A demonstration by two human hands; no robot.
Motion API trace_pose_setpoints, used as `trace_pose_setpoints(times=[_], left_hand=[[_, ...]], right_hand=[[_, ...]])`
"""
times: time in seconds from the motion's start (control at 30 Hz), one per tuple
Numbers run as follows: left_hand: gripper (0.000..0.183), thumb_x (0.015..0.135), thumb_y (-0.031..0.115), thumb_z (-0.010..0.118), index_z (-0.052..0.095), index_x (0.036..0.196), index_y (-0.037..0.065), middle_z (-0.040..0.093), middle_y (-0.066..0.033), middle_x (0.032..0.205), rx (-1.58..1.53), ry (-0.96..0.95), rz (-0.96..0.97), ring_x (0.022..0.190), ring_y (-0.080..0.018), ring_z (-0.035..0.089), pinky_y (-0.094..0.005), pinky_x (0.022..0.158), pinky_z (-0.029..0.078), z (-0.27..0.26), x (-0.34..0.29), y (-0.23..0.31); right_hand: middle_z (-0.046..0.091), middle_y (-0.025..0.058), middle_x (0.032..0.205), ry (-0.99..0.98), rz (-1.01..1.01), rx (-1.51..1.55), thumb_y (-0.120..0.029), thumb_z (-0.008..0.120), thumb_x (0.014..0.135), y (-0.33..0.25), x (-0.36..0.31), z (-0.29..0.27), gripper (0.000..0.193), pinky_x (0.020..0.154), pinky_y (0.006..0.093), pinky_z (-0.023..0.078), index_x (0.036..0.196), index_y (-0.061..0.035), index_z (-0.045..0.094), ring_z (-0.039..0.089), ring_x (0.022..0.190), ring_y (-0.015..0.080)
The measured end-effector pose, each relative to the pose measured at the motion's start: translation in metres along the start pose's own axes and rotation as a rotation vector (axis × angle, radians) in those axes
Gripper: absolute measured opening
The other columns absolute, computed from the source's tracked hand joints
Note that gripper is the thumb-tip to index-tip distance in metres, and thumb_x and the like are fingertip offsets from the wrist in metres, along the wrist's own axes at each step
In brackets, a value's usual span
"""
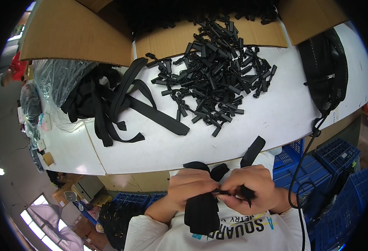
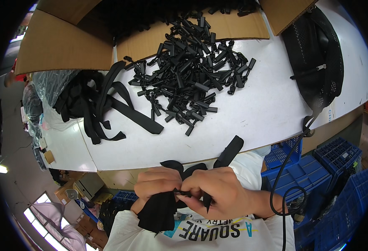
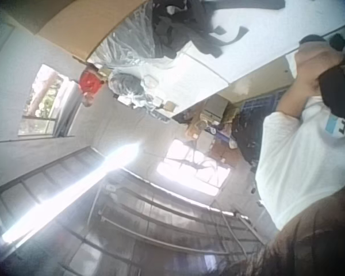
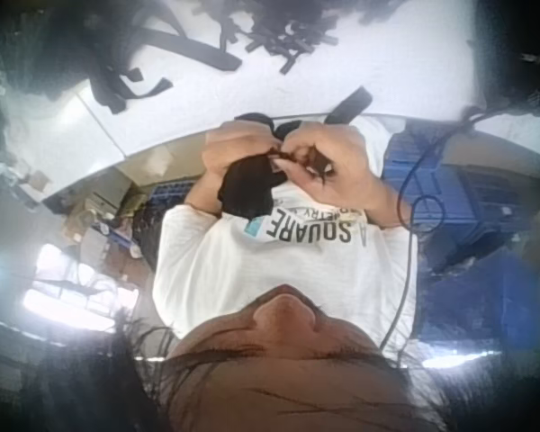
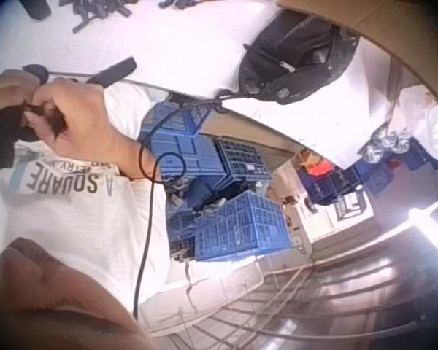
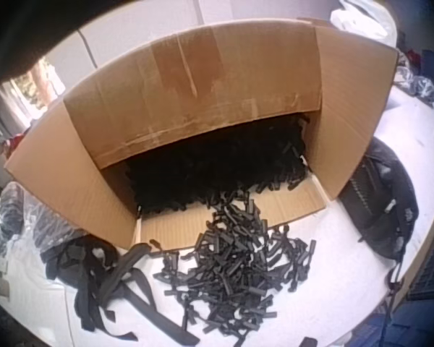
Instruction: The person repeatedly picks up black plastic clips and black fabric straps from a table. They insert the clips into the ends of the straps by hand, one at a time, and place the assembled units into a cardboard box. The process is repetitive and involves handling small components in a factory setting.
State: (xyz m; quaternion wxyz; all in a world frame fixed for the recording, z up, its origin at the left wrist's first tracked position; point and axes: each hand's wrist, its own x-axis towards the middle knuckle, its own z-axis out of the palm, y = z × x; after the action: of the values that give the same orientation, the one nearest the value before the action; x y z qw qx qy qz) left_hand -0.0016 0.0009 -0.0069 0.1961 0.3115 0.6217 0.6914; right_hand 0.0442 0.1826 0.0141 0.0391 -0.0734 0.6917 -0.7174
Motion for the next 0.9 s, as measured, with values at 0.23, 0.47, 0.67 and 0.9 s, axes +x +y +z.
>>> trace_pose_setpoints(times=[0.23,0.47,0.67,0.9], left_hand=[[0.023,0.066,0.001,0.073,0.06,0.083,-0.007,0.057,-0.0142,0.064,-0.083,0.01,-0.106,0.052,-0.0249,0.056,-0.0318,0.045,0.042,-0.002,-0.005,0.001],[0.026,0.066,0.002,0.073,0.06,0.087,-0.006,0.06,-0.0148,0.067,-0.083,-0.06,-0.103,0.054,-0.0258,0.058,-0.0319,0.048,0.045,-0.007,-0.003,-0.001],[0.025,0.067,0.005,0.074,0.062,0.087,-0.005,0.062,-0.0163,0.071,-0.064,0.037,-0.084,0.06,-0.0267,0.062,-0.03,0.054,0.048,-0.004,-0.007,-0.003],[0.025,0.064,0.003,0.075,0.065,0.086,-0.003,0.062,-0.0127,0.079,0.037,0.029,-0.11,0.066,-0.021,0.063,-0.0278,0.055,0.048,-0.001,0.009,0.008]], right_hand=[[0.061,0.0043,0.064,0.002,0.129,0.151,0.001,0.067,0.075,-0.001,0.0,-0.004,0.017,0.04,0.0204,0.037,0.088,-0.0002,0.056,0.053,0.045,0.0074],[0.06,0.0033,0.061,0.028,0.179,0.176,0.001,0.066,0.077,-0.006,0.001,-0.005,0.014,0.04,0.02,0.036,0.087,-0.0004,0.056,0.052,0.045,0.0069],[0.056,0.0058,0.06,0.003,0.08,-0.046,0.0,0.068,0.074,-0.01,0.006,-0.006,0.014,0.04,0.0257,0.038,0.082,-0.0009,0.057,0.051,0.043,0.0147],[0.054,0.0086,0.059,0.098,-0.199,-0.157,0.003,0.067,0.07,-0.003,0.004,-0.001,0.017,0.041,0.0294,0.039,0.084,0.0003,0.059,0.051,0.044,0.0206]])
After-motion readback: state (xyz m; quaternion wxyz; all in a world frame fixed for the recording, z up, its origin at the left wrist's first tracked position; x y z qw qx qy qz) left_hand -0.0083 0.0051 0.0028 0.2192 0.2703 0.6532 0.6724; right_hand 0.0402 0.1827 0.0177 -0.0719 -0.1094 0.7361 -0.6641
